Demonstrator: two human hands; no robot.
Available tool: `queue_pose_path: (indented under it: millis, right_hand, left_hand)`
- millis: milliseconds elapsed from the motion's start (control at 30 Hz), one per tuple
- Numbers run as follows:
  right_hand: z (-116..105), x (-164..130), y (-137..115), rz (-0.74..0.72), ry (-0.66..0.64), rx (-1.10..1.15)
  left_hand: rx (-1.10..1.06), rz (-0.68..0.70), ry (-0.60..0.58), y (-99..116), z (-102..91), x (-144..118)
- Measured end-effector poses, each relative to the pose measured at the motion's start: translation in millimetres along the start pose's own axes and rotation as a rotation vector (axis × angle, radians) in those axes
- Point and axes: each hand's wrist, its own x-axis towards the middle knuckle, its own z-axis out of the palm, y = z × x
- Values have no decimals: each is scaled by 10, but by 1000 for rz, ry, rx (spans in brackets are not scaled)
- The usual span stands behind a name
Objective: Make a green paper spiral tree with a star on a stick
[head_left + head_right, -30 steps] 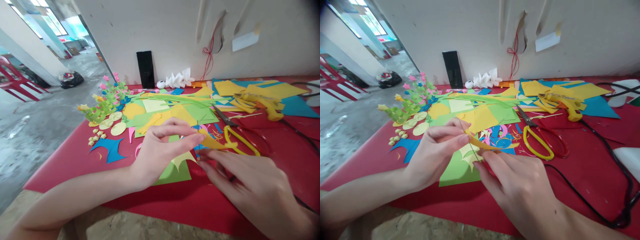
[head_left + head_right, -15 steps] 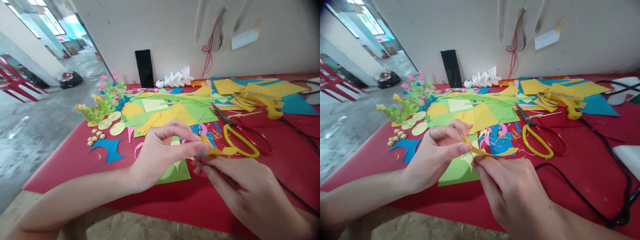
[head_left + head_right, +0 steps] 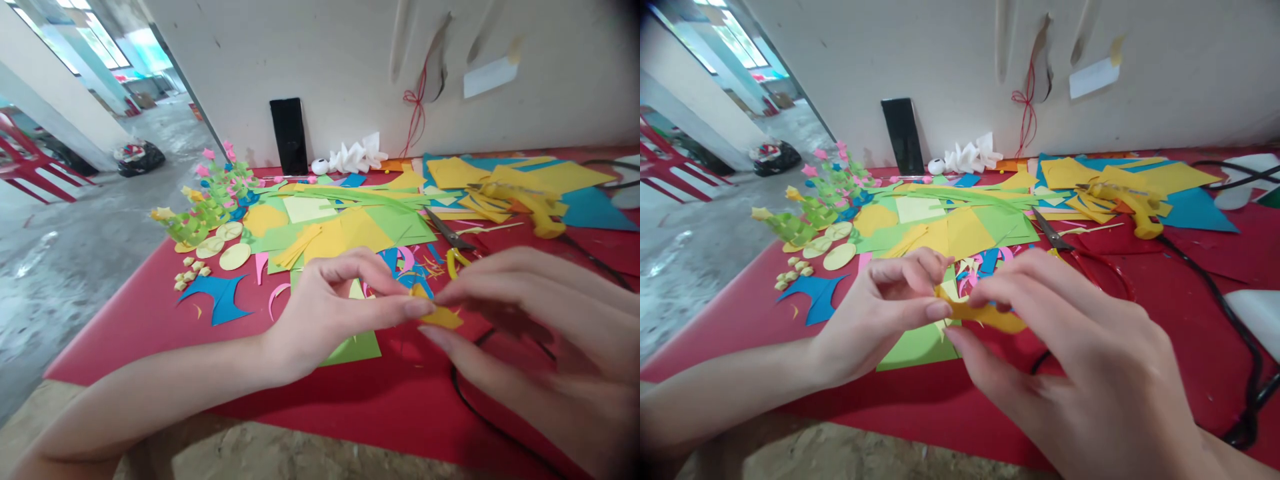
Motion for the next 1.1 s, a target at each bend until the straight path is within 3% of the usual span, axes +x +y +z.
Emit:
queue_pose_path:
  millis: [100,300,600,733,933,1100]
  right_hand:
    - [58,51,-3,-17,61,102]
    - [116,49,-37,37,-24,338]
    - [105,65,-56,140,-42,214]
    - [126,33,-40,169,-45,208]
    - [97,84,-10,134,-122,304]
    - [58,122,53,180,-213,433]
  left_hand:
    - [-7,-20,-23,5,15,-10]
    - [-36,-101,-62,14,24,-26]
    - [-240,-240,-116,31,29,5]
    - [-225,-276,-121,17,10,15]
    - [29,-128,-44,4,-11,26]
    - [126,-26,-84,16,-34,27]
